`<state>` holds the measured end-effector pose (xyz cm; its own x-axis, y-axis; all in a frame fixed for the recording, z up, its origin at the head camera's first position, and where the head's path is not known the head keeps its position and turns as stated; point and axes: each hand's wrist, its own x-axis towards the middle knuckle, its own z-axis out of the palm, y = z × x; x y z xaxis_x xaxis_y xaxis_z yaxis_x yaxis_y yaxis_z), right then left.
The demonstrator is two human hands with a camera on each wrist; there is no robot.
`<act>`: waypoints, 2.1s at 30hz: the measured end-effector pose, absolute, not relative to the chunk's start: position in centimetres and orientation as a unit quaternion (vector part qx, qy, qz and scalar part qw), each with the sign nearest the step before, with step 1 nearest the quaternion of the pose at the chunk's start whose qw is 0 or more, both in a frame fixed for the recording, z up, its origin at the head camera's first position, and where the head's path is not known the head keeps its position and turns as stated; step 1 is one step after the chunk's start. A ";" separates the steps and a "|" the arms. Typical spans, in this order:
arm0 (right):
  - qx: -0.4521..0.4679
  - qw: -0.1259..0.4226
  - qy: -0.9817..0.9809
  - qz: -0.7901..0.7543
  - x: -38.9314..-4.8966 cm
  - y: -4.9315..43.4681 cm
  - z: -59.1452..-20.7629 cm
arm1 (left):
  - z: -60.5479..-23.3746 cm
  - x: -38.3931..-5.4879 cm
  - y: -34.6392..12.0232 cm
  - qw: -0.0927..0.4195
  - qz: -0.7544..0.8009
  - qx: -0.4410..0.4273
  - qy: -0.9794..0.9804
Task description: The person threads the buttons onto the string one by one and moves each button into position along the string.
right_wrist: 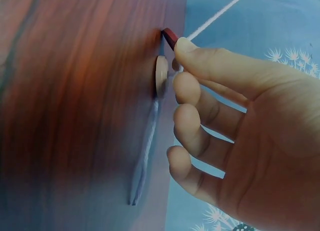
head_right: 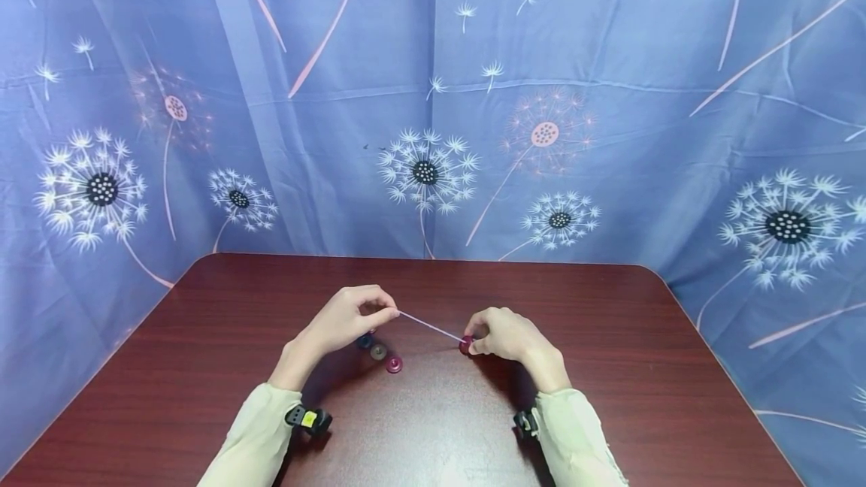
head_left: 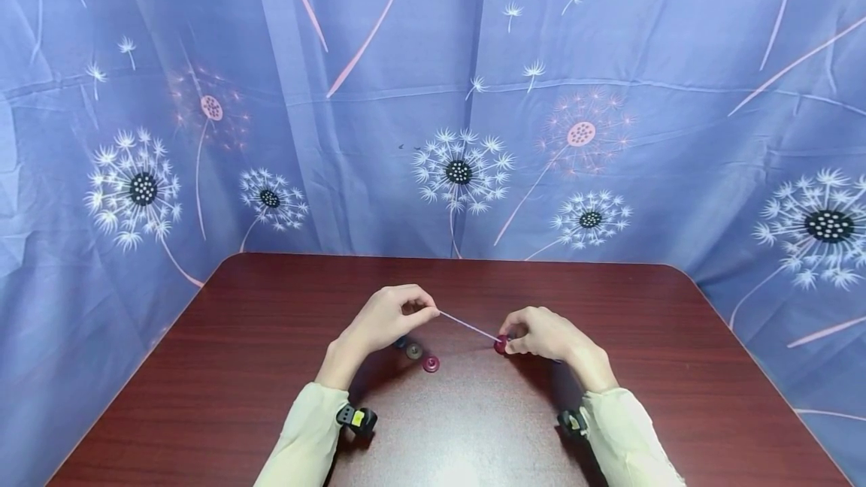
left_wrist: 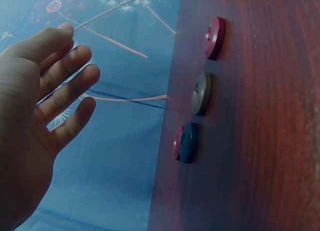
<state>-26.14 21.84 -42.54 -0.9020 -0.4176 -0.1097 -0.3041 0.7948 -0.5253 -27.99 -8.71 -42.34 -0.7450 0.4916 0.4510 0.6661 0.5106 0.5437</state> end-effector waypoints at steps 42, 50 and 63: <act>-0.233 0.086 0.940 -0.233 -26.0 21.2 -43.0 | -42.3 -27.9 -8.8 0.118 -0.363 -0.337 -0.861; -0.219 0.080 0.947 -0.220 -26.0 21.4 -42.8 | -42.3 -27.9 -8.9 0.118 -0.363 -0.339 -0.860; -0.203 0.081 0.952 -0.214 -26.3 21.8 -43.1 | -42.3 -27.9 -8.8 0.122 -0.365 -0.341 -0.858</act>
<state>-26.27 21.78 -43.11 -0.9041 -0.4221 -0.0669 -0.3527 0.8252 -0.4411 -27.93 -8.85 -42.32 -0.7375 0.4966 0.4577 0.6742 0.5009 0.5428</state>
